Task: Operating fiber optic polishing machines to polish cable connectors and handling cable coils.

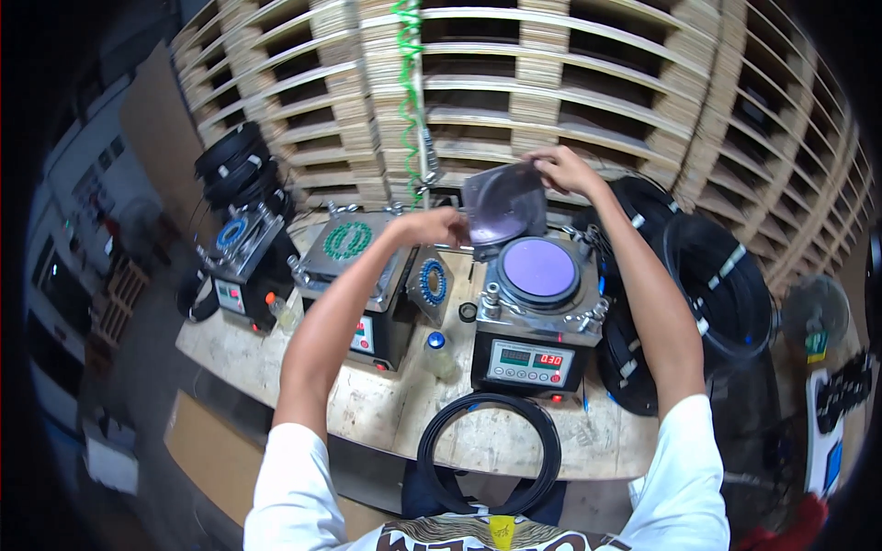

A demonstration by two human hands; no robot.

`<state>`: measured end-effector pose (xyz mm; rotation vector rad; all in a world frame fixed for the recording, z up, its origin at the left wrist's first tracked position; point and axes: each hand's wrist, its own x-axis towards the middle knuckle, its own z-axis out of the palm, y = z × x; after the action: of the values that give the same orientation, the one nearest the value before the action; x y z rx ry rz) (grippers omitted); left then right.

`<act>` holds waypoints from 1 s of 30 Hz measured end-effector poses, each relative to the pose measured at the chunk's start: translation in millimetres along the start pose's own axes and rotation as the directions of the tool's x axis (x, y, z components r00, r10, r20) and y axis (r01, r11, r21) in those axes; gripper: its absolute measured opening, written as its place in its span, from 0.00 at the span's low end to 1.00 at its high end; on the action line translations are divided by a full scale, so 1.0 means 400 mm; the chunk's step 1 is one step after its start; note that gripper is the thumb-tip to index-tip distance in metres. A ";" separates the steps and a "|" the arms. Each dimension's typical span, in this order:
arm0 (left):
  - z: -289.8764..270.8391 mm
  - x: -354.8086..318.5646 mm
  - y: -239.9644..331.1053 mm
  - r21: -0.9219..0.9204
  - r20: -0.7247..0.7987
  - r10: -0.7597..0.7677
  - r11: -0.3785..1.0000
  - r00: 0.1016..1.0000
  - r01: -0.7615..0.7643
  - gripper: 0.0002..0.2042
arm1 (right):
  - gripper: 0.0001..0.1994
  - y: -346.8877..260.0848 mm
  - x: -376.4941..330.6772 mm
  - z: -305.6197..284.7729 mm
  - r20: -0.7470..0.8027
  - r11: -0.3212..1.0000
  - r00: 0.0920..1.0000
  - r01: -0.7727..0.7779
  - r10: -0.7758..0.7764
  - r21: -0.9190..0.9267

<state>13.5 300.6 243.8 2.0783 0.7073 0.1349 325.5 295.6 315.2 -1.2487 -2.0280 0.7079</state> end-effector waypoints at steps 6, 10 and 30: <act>-0.274 0.063 -0.059 0.275 -0.369 -0.067 0.945 0.927 0.178 0.31 | 0.21 -0.009 -0.058 -0.027 0.041 0.997 0.996 -0.074 0.073 0.006; -0.408 0.100 -0.223 0.109 -0.602 -0.136 0.962 0.787 0.249 0.33 | 0.23 -0.068 -0.047 -0.003 0.130 0.991 0.985 -0.124 0.117 0.049; -0.505 -0.053 0.113 -0.134 -0.617 0.085 0.968 0.782 -0.211 0.20 | 0.24 -0.159 -0.018 -0.013 -0.067 1.000 0.997 0.028 -0.029 -0.011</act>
<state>-55.4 418.1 401.0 1.8885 0.8621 0.9686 296.0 264.1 363.0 -1.2304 -1.9928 0.6347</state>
